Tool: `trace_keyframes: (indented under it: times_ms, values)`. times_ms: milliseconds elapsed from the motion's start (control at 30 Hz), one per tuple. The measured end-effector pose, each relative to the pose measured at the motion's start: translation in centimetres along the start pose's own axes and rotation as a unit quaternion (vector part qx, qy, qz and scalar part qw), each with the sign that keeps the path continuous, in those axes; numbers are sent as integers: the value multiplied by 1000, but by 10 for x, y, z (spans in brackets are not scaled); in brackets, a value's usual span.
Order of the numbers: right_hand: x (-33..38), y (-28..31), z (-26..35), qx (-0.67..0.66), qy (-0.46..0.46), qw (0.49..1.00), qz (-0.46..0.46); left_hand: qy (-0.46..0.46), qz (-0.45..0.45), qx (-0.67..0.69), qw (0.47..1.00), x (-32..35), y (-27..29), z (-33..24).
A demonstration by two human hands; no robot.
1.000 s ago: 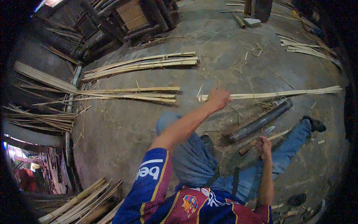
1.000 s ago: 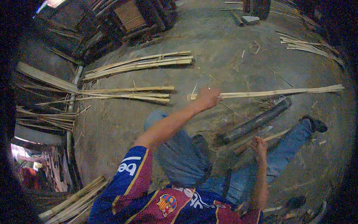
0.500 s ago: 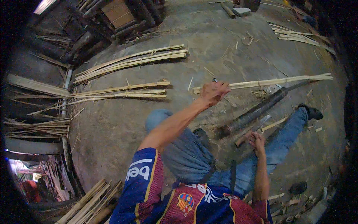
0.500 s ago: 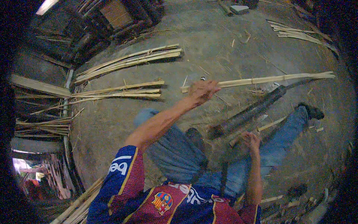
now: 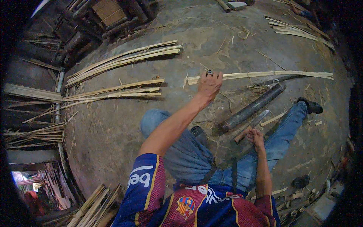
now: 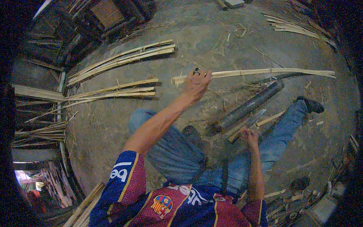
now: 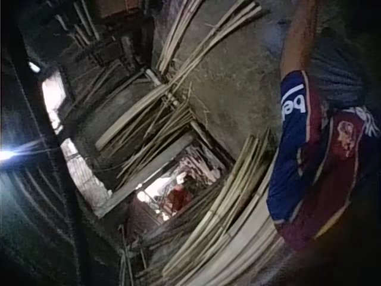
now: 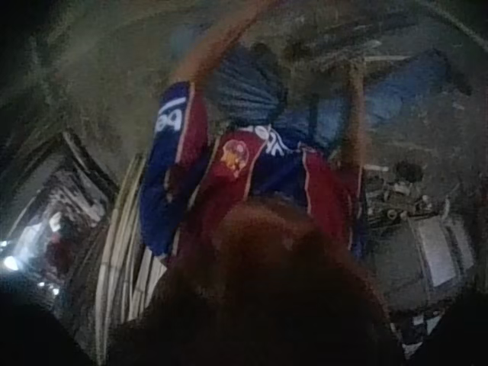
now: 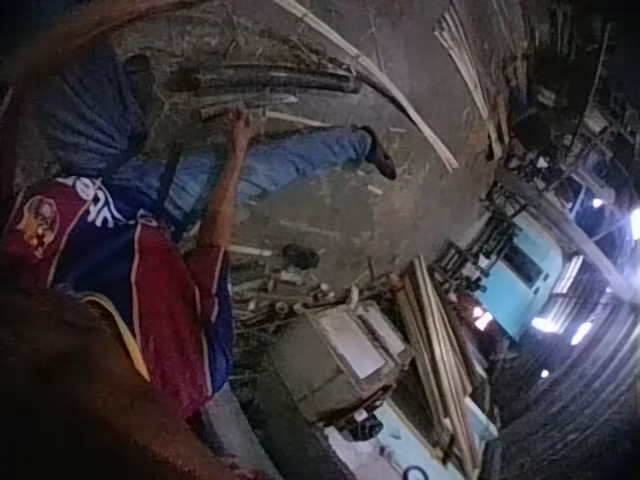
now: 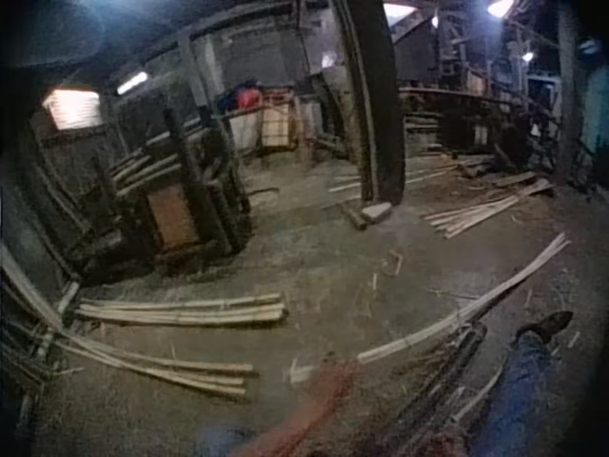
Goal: The person sits on the floor and uses a curved knife to split long bamboo strips into thinner pieces. They repeatedly position the strips on a cylindrical support, strike the knife with a wooden block, and separate the resulting slats.
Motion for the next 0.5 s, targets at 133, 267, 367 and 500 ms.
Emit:
trace_keyframes:
  times_ms: [133, 267, 367, 500]
  values:
    - [-2, 3, -7, 21, 5, 1000, -13, -33, -50, 17, 998, 9, 2, -3]
    - [-20, 3, -10, 23, 73, 997, 22, 32, 35, 169, 984, 20, -37, 8]
    - [-35, 20, -29, 79, 95, 992, -5, 27, 25, 185, 982, 16, -27, 6]
    - [-35, 17, -33, 58, 47, 997, 0, 61, -14, 176, 982, 17, -21, 17]
Point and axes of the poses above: each hand's wrist, its own x-axis away from the middle knuckle, its own y-axis out of the back of the hand, z = x × y, the point moved 9 cm from there along -x, towards the middle knuckle, and after that the axes turned 3 degrees about x, right-handed, at the moved point
